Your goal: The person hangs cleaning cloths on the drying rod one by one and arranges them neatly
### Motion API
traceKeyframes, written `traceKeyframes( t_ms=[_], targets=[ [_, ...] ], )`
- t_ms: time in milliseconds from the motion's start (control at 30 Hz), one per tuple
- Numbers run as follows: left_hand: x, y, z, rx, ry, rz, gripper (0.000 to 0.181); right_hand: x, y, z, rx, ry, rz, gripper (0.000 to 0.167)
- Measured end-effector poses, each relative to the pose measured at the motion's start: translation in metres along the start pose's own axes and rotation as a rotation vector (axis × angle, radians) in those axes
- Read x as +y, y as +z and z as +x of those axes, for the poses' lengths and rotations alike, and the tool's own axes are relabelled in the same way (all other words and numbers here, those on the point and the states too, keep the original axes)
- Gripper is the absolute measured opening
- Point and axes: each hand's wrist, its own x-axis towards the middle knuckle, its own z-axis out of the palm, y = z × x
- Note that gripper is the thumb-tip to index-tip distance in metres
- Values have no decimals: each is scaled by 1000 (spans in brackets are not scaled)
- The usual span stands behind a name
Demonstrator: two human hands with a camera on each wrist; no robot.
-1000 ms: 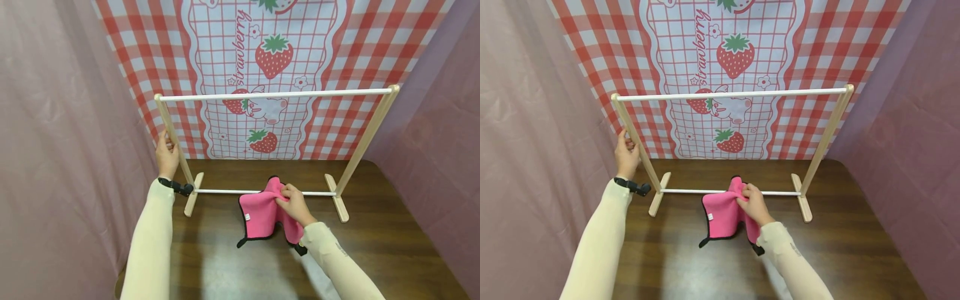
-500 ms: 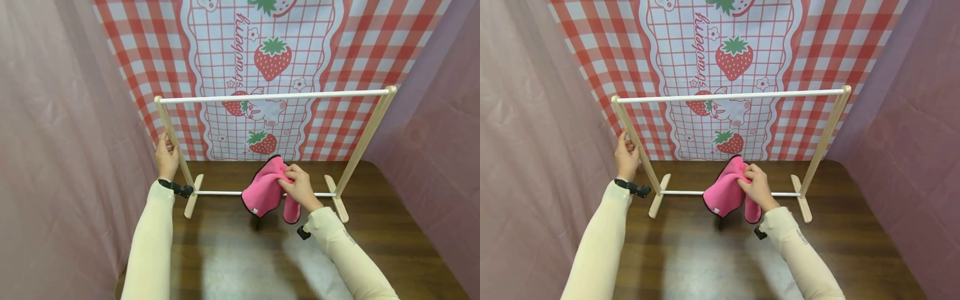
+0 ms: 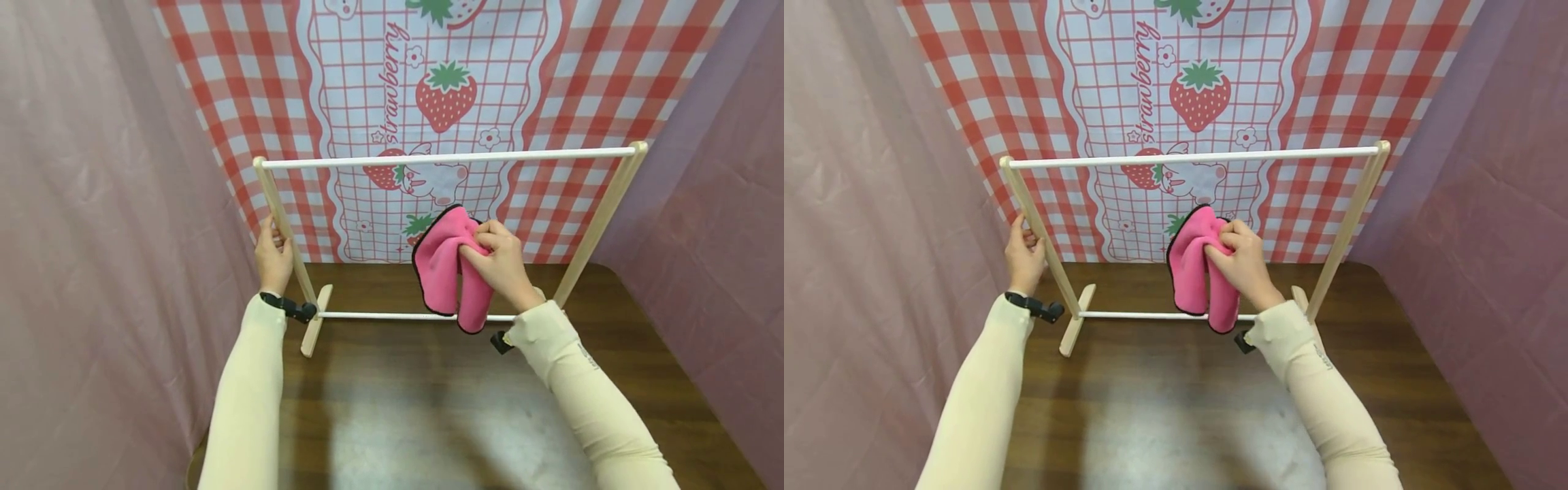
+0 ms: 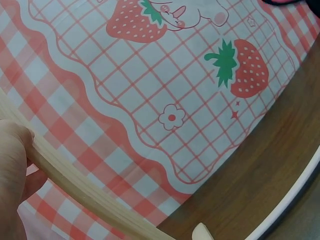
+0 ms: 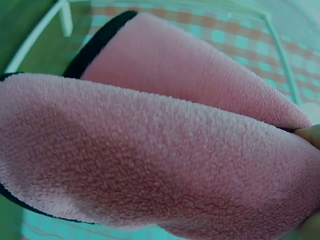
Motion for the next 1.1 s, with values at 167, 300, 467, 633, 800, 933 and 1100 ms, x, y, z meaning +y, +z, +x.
traceKeyframes(
  t_ms=[167, 300, 467, 633, 800, 933, 1100],
  targets=[
    [-2, 0, 0, 12, 4, 14, 55, -14, -7, 27, 33, -87, -8, 32],
    [-2, 0, 0, 11, -1, 27, 55, -26, -11, 45, 63, -149, -20, 33],
    [-1, 0, -2, 6, -13, 25, 56, -41, -18, 67, 99, -183, -12, 28],
    [0, 0, -3, -3, -25, 20, 55, -54, -25, 89, 152, -192, 42, 28],
    [0, 0, -2, -2, -18, 29, 55, -64, -29, 111, 212, -205, 64, 27],
    [0, 0, -1, 3, -10, 36, 55, -71, -31, 128, 249, -195, 51, 31],
    [-3, 1, 0, 2, 6, 33, 55, -77, -34, 149, 288, -158, 50, 35]
  ],
)
